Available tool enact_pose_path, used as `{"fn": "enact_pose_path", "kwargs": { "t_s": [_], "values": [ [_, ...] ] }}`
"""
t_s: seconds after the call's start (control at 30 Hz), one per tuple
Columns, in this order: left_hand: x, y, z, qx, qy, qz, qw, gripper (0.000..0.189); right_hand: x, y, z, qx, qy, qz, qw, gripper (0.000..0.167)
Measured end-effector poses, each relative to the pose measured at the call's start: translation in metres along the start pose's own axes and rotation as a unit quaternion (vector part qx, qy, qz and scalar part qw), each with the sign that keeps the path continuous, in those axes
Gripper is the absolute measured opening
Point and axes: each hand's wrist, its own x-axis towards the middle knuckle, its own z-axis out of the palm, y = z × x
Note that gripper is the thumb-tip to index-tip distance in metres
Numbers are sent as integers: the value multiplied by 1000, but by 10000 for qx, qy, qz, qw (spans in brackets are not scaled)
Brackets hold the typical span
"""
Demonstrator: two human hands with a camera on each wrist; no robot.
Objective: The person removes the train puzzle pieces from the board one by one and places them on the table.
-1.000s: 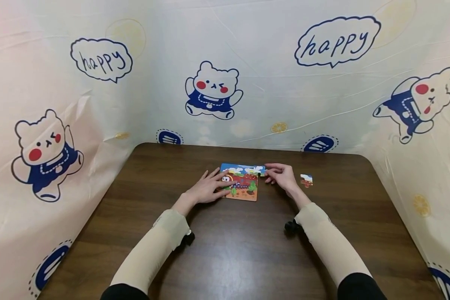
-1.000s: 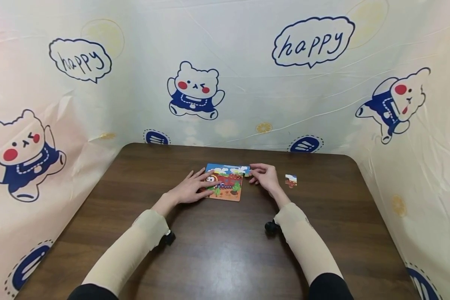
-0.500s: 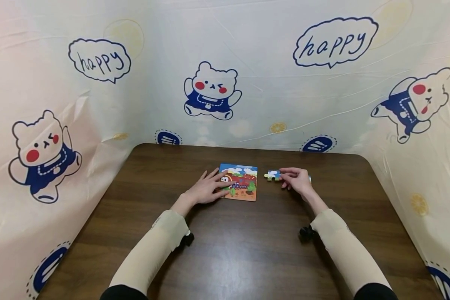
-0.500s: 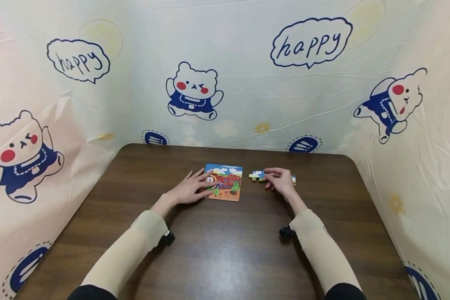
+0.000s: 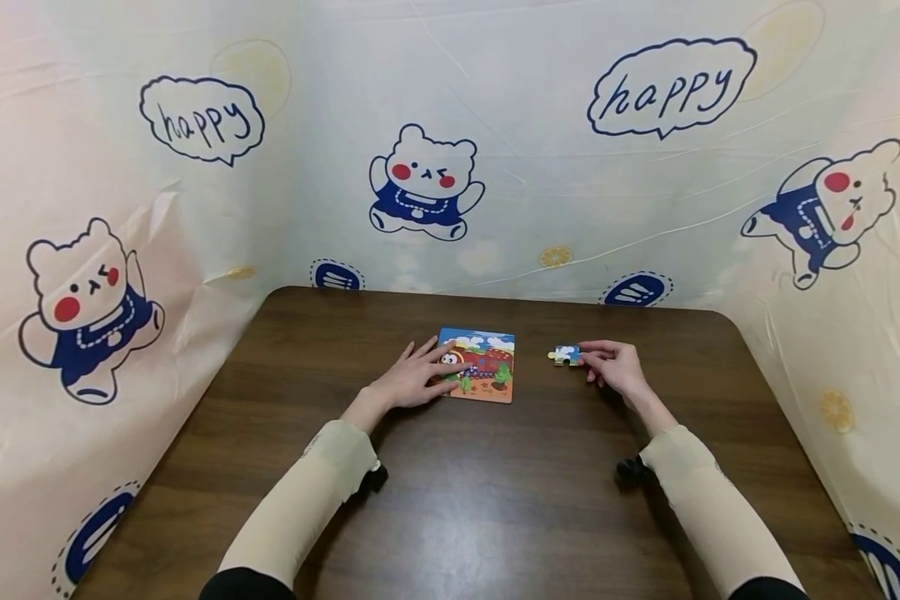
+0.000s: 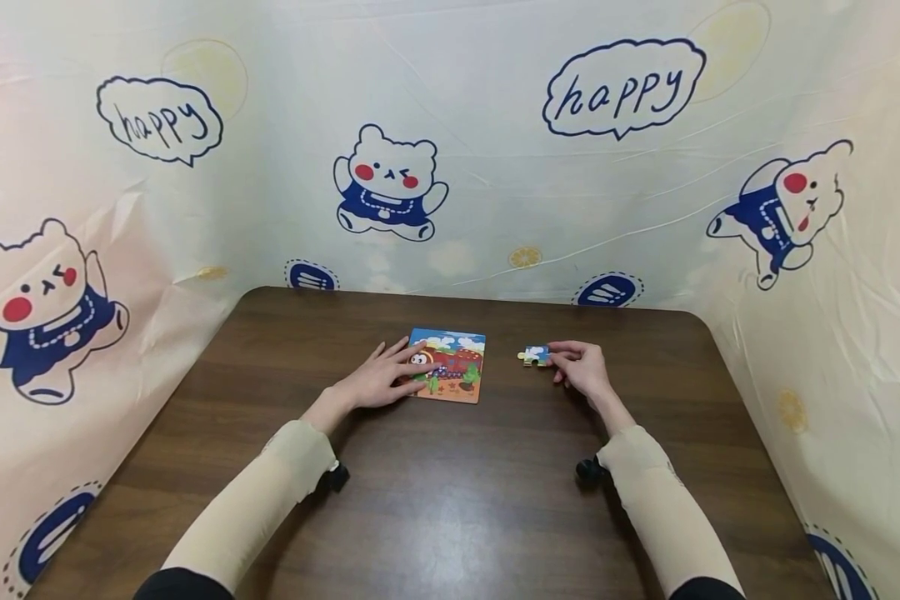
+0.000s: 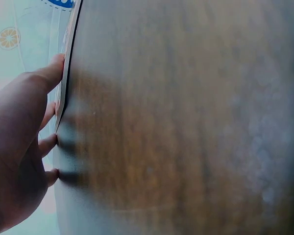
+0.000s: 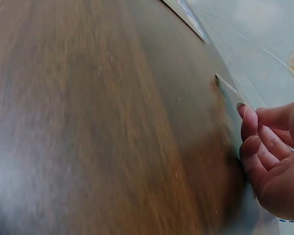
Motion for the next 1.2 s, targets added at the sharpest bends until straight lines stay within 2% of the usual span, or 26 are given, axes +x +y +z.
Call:
{"fn": "enact_pose_path", "kwargs": {
  "t_s": [0.13, 0.4, 0.8, 0.97, 1.2],
  "values": [
    [1, -1, 1, -55, 12, 11, 10000, 54, -2, 2, -2, -250, 49, -67, 9997, 35],
    [2, -2, 3, -53, 58, -25, 10000, 53, 0, 6, 3, -922, 190, -583, 9939, 28],
    [-2, -1, 0, -90, 62, -12, 9999, 52, 3, 6, 9, -1691, 91, -751, 9827, 33],
    [-6, -4, 0, -54, 56, -91, 9999, 54, 3, 6, 16, -1783, 177, -874, 9799, 34],
    [-18, -9, -3, -40, 130, -83, 9999, 54, 1, 7, 16, -2200, 382, -949, 9701, 36]
  ]
}}
